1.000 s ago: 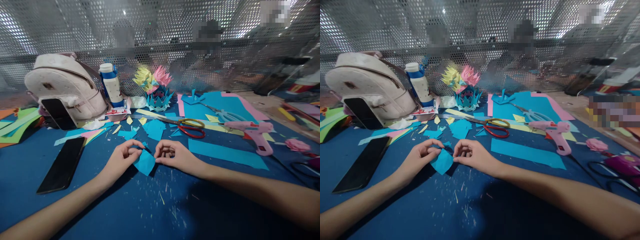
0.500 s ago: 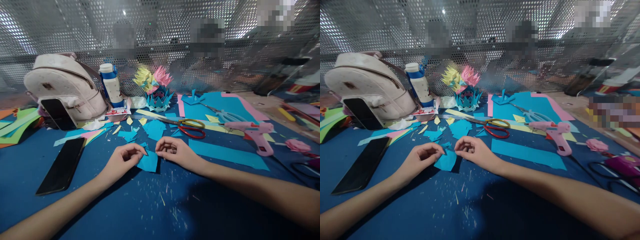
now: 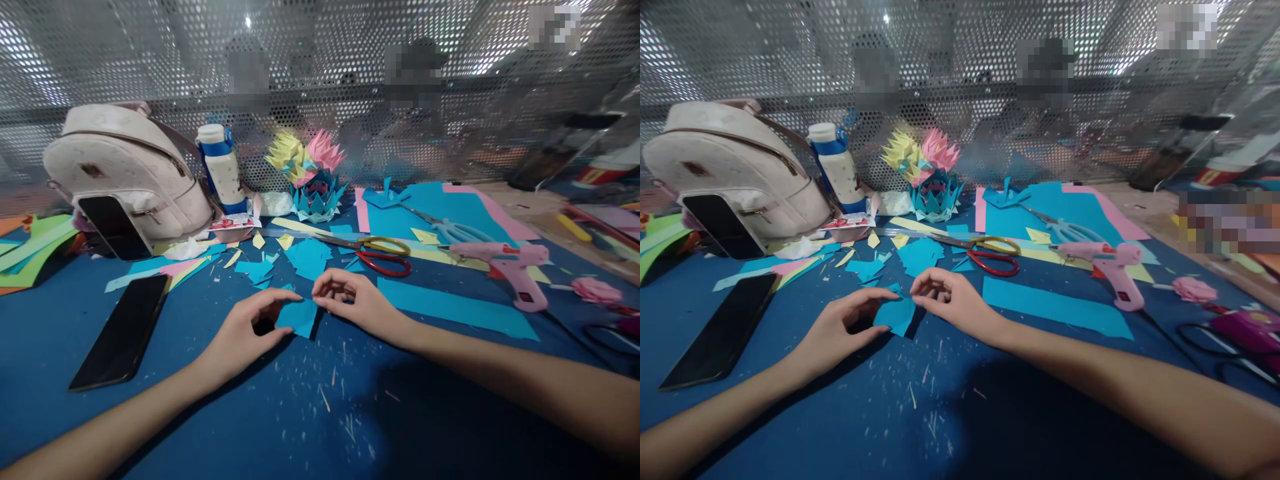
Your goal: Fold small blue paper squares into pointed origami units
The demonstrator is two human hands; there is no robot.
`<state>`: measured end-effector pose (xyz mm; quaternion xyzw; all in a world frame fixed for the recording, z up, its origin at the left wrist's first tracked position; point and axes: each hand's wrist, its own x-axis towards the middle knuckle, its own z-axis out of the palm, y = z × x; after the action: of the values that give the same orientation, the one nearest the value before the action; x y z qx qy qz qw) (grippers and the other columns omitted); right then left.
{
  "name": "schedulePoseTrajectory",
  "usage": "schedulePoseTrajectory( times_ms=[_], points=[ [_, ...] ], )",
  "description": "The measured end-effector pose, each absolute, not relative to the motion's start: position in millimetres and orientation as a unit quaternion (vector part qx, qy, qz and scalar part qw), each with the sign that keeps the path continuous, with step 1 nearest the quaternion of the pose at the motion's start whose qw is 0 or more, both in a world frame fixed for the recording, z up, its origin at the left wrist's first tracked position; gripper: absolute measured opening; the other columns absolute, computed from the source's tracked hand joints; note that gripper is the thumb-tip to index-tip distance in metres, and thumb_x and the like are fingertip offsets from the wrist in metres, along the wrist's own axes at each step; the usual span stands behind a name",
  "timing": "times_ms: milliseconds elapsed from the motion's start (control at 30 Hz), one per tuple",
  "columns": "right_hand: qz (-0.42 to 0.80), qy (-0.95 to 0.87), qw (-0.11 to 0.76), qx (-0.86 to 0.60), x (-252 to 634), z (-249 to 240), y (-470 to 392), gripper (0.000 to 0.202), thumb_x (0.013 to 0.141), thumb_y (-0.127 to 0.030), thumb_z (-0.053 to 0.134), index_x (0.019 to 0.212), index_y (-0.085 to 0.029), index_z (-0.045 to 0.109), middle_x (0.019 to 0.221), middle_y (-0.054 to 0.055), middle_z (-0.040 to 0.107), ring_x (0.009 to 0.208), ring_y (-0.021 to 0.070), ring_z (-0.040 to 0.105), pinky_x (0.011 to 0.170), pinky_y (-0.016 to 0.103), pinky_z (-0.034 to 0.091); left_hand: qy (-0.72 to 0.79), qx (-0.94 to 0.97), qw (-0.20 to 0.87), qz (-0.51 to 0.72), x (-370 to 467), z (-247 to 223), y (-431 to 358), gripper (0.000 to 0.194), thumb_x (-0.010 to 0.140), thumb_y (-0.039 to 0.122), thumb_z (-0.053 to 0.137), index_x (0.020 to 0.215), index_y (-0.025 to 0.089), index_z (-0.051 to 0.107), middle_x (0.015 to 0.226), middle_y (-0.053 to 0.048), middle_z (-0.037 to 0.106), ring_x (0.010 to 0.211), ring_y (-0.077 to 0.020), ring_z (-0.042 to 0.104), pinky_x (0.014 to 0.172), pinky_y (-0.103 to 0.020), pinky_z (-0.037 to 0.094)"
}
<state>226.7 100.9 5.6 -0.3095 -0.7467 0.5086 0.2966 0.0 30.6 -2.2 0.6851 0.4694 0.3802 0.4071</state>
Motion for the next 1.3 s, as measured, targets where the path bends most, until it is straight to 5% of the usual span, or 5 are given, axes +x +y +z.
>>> schedulePoseTrajectory(
  times_ms=[300,633,900,1300],
  points=[
    [0.506,-0.750,0.299,-0.304,226.7,2.6,101.2,0.017,0.087,-0.033,0.065,0.094,-0.018,0.061,0.087,0.003,0.063,0.067,0.0088,0.053,0.054,0.023,0.039,0.459,0.674,0.410,0.407,0.5,-1.7,30.4,0.046,0.083,0.023,0.066,0.128,0.024,0.056,0.110,-0.004,0.062,0.083,-0.0141,0.057,0.072,-0.027,0.051],
    [0.522,-0.768,0.245,-0.280,227.2,5.0,99.9,0.026,0.085,-0.029,0.065,0.106,-0.018,0.054,0.084,0.002,0.068,0.071,0.0117,0.058,0.059,0.026,0.040,0.472,0.622,0.437,0.447,-0.7,-4.7,38.2,0.040,0.086,0.030,0.064,0.122,0.017,0.052,0.098,-0.005,0.061,0.070,-0.0105,0.056,0.063,-0.024,0.050],
    [0.474,-0.813,0.233,-0.245,229.5,9.0,98.1,0.018,0.093,-0.029,0.055,0.097,-0.018,0.069,0.089,0.003,0.068,0.069,0.0112,0.056,0.061,0.025,0.042,0.469,0.617,0.441,0.453,0.4,-2.0,36.5,0.038,0.086,0.028,0.065,0.120,0.018,0.053,0.098,-0.005,0.061,0.076,-0.0122,0.058,0.068,-0.025,0.051],
    [0.467,-0.813,0.229,-0.260,227.4,8.7,98.7,0.015,0.089,-0.032,0.061,0.089,-0.018,0.066,0.086,0.002,0.066,0.066,0.0101,0.053,0.060,0.024,0.043,0.457,0.619,0.447,0.456,2.0,-4.7,35.7,0.038,0.084,0.025,0.064,0.120,0.018,0.053,0.097,-0.004,0.060,0.077,-0.0121,0.057,0.069,-0.025,0.050]
  ],
)
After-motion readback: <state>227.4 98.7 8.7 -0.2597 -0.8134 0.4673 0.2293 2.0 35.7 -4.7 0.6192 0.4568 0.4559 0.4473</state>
